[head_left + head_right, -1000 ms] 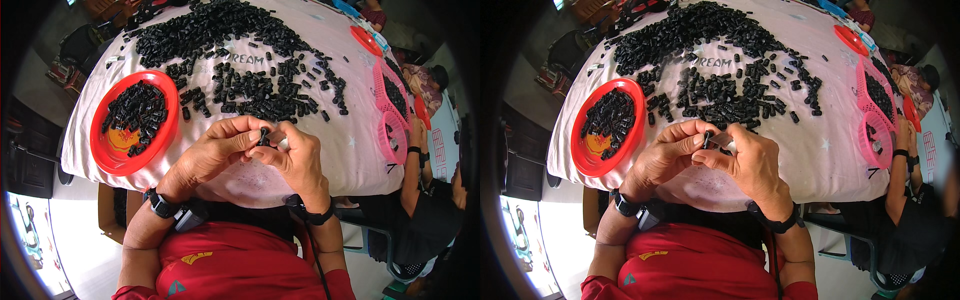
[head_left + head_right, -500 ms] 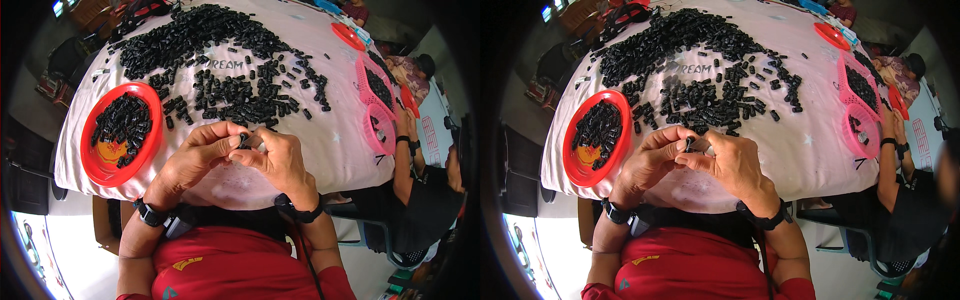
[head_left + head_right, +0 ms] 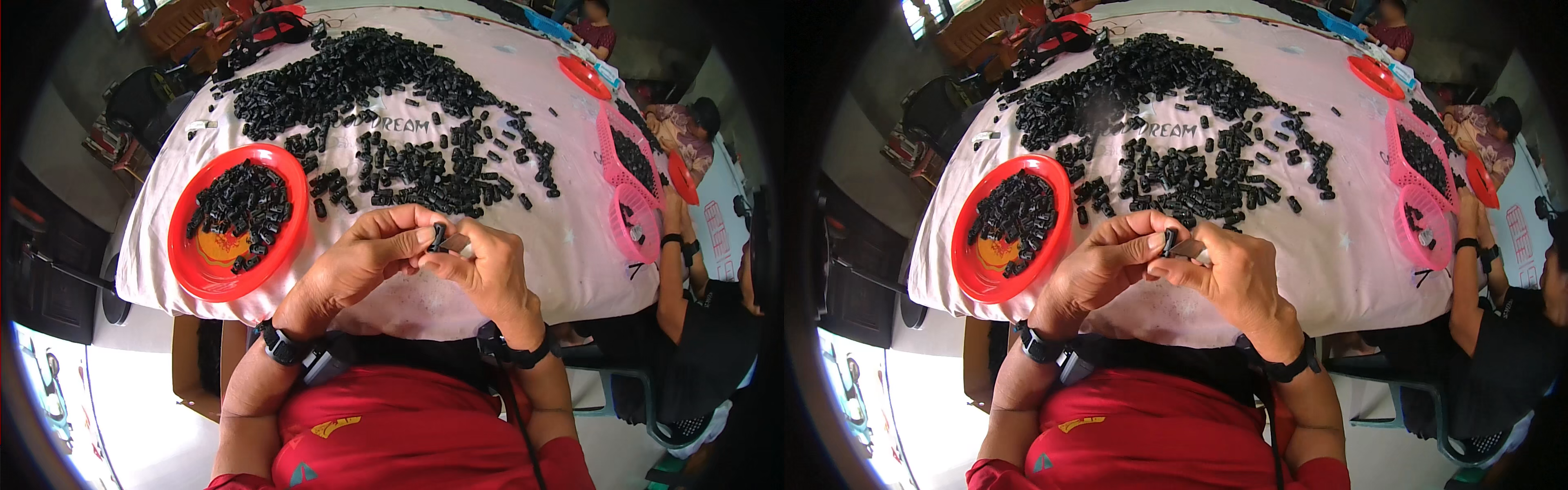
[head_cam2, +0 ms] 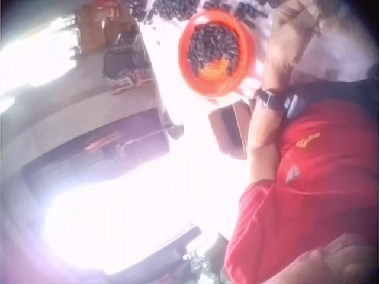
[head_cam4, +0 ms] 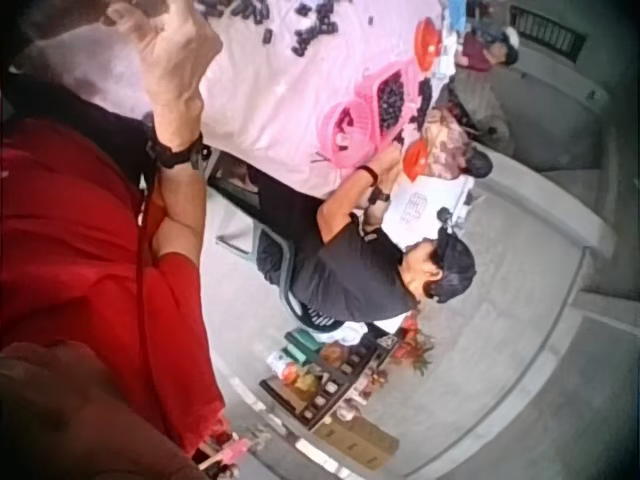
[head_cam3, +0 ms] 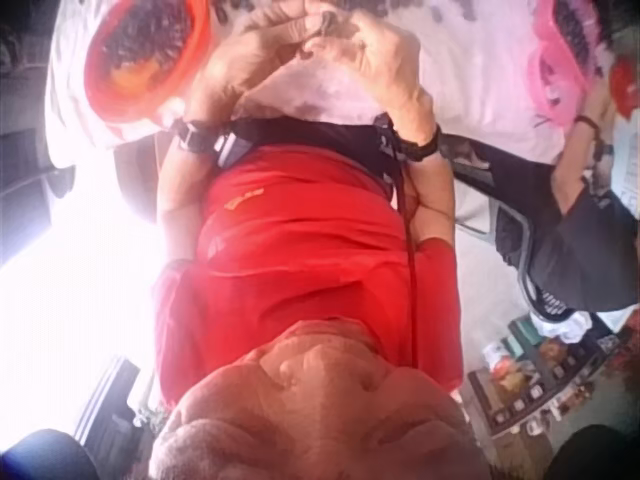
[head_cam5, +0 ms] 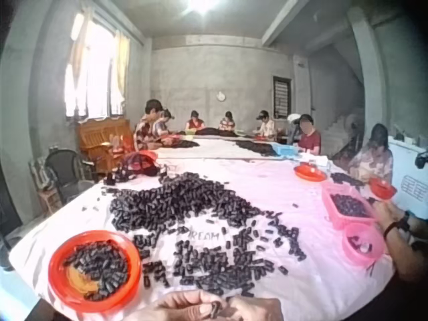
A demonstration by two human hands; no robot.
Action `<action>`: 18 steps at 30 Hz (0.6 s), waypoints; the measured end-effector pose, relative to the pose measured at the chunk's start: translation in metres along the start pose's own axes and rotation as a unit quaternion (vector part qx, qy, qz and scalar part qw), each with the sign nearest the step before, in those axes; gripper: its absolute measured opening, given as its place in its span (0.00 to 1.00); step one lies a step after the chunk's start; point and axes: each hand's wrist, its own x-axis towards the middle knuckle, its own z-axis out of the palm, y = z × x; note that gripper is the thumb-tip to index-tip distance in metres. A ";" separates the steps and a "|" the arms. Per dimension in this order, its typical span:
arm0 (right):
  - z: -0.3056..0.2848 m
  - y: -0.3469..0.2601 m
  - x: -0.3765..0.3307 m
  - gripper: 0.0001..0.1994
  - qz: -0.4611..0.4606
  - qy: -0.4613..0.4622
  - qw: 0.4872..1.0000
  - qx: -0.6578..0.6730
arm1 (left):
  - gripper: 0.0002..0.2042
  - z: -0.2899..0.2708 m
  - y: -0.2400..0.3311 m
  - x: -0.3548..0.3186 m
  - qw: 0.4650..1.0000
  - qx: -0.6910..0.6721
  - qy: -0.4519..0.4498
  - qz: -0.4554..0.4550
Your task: Assembling small black plastic components by hand at a production table.
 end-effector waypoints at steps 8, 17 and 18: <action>0.004 0.007 0.001 0.24 0.016 -0.002 1.000 -0.003 | 0.12 -0.002 0.002 0.002 1.000 0.013 0.009 -0.017; -0.005 0.007 0.002 0.22 0.053 0.020 0.995 0.077 | 0.10 -0.002 0.017 -0.001 0.993 -0.018 0.115 0.011; -0.005 0.008 -0.001 0.19 0.043 0.019 0.993 0.111 | 0.10 0.000 0.012 0.000 0.992 -0.019 0.124 -0.007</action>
